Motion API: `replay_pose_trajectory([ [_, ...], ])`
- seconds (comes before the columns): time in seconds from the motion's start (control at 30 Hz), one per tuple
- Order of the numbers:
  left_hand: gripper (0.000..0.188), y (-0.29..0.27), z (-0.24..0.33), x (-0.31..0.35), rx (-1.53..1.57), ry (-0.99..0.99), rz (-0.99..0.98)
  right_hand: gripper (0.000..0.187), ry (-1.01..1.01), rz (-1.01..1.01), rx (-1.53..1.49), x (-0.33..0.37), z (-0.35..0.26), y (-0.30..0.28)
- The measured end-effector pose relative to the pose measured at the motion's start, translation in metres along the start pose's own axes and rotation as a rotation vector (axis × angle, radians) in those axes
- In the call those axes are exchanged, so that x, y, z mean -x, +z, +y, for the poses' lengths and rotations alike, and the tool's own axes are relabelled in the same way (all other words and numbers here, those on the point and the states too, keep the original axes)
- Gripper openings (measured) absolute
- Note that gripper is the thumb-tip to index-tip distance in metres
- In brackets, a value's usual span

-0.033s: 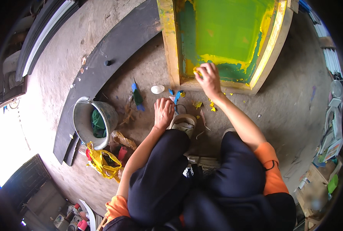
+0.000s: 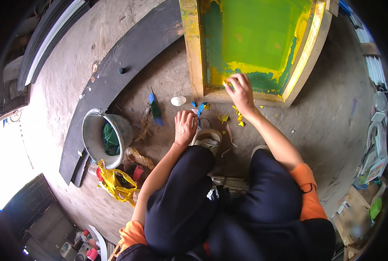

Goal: The person scrapes yellow paint residue from the edges and corners of a green screen printing frame using their fingers. They peel off strips of dried paint and wipe the surface to remove remaining flakes.

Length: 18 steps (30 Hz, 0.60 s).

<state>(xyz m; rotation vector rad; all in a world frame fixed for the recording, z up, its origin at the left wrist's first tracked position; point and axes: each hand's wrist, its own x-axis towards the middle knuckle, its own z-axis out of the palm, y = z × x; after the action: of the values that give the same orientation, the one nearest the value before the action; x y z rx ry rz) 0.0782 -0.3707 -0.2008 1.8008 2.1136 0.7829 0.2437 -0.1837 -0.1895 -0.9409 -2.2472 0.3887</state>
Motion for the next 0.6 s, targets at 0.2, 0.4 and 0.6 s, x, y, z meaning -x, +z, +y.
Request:
replay_pose_trajectory([
  [0.2,0.013,0.007,0.007,-0.022,0.058,-0.006,-0.032,0.044,-0.07,-0.673,-0.023,0.072,-0.015,-0.039],
  [0.4,0.025,0.013,0.011,-0.034,0.015,0.075,-0.019,0.048,-0.011,-0.634,0.004,0.039,-0.02,-0.043],
  [0.6,0.047,0.021,0.028,-0.051,-0.111,0.043,0.046,0.036,-0.11,-0.493,-0.126,0.021,0.002,0.009],
])
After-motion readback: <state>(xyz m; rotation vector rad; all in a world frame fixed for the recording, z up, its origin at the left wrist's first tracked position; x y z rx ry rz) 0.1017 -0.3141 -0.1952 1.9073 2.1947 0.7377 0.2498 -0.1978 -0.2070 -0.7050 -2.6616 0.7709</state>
